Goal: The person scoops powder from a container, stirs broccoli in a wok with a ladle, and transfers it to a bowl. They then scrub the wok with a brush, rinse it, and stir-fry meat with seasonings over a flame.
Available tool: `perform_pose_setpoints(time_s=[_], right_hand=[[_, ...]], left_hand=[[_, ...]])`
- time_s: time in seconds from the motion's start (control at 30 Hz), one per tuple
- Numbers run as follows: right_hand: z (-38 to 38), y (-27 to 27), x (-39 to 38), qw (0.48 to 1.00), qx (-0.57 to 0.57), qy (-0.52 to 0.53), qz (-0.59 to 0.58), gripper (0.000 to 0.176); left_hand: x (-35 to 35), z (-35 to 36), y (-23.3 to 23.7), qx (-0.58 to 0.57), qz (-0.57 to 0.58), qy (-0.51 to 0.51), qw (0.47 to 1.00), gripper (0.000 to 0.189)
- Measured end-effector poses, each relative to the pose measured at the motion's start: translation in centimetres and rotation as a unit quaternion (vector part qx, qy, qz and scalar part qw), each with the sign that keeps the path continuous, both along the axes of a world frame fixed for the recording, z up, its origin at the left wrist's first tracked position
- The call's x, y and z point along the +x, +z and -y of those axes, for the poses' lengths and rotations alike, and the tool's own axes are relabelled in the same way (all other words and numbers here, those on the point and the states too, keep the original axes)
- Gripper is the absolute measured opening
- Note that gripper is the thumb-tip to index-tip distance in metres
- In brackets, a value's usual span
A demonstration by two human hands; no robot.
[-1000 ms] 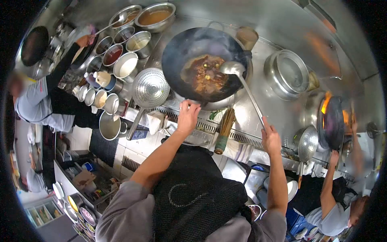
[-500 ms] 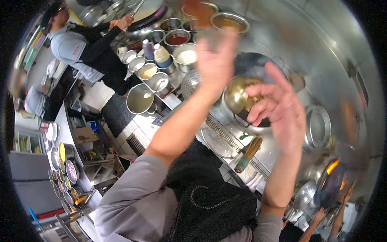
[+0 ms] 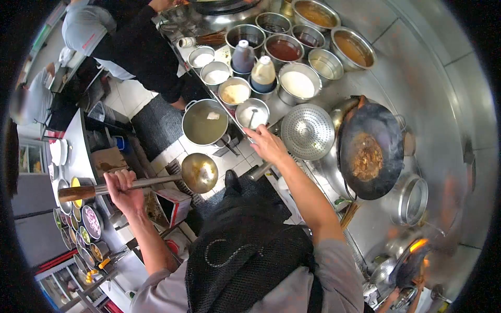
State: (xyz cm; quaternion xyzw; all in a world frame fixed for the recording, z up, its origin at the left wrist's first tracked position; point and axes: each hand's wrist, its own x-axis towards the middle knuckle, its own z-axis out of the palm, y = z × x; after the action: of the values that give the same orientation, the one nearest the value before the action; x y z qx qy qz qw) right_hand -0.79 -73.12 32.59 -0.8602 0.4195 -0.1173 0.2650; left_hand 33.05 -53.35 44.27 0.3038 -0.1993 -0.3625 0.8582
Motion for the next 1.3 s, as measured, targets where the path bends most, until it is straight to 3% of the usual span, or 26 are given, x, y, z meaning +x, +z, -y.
perform_pose_setpoints(time_s=[0.13, 0.2, 0.23, 0.3, 0.4, 0.6, 0.67, 0.73, 0.8, 0.93, 1.0, 1.07, 1.3], right_hand=[[4.9, -3.6, 2.3, 0.999, -0.035, -0.004, -0.030, 0.030], [6.5, -4.6, 2.1, 0.970, -0.182, -0.080, 0.141, 0.022], [6.5, -4.1, 2.0, 0.971, -0.178, -0.081, 0.139, 0.022], [6.1, -2.4, 1.8, 0.964, -0.044, -0.223, 0.142, 0.018], [3.8, -2.9, 1.6, 0.942, 0.044, -0.270, 0.194, 0.018], [1.3, -4.5, 2.4, 0.909, 0.083, -0.350, 0.212, 0.021], [1.7, -4.1, 3.2, 0.850, 0.222, -0.386, 0.282, 0.022], [1.9, -3.0, 2.7, 0.854, 0.207, -0.388, 0.279, 0.020], [2.3, -2.2, 1.3, 0.939, -0.114, -0.268, 0.186, 0.017], [0.7, -2.5, 1.5, 0.968, -0.085, -0.223, 0.075, 0.015], [0.8, -2.9, 2.1, 0.966, -0.059, -0.224, 0.113, 0.014], [1.9, -3.6, 2.3, 0.916, 0.023, -0.298, 0.268, 0.014], [4.2, -3.7, 0.7, 0.894, 0.107, -0.354, 0.254, 0.022]], left_hand=[[2.6, 2.5, -3.1, 0.026, -0.006, -0.012, 1.000, 0.044], [3.0, 4.2, -4.1, 0.045, -0.024, -0.023, 0.998, 0.043], [3.1, 5.0, -4.3, 0.041, -0.018, -0.046, 0.998, 0.041], [3.3, 6.7, -5.0, 0.052, -0.024, -0.067, 0.996, 0.042], [3.1, 9.3, -5.5, 0.061, -0.022, -0.082, 0.995, 0.043], [2.6, 11.9, -6.0, 0.073, 0.010, -0.120, 0.990, 0.038], [2.2, 12.5, -5.8, 0.073, 0.021, -0.133, 0.988, 0.036], [1.5, 12.7, -5.2, 0.073, 0.006, -0.111, 0.991, 0.034], [1.6, 12.5, -5.5, 0.063, 0.012, -0.119, 0.991, 0.033], [1.1, 12.2, -4.9, 0.061, 0.011, -0.108, 0.992, 0.031], [0.5, 11.9, -4.6, 0.069, 0.012, -0.099, 0.993, 0.031], [0.2, 11.4, -4.6, 0.076, 0.013, -0.087, 0.993, 0.031], [-0.4, 10.2, -4.3, 0.079, 0.009, -0.069, 0.994, 0.031]])
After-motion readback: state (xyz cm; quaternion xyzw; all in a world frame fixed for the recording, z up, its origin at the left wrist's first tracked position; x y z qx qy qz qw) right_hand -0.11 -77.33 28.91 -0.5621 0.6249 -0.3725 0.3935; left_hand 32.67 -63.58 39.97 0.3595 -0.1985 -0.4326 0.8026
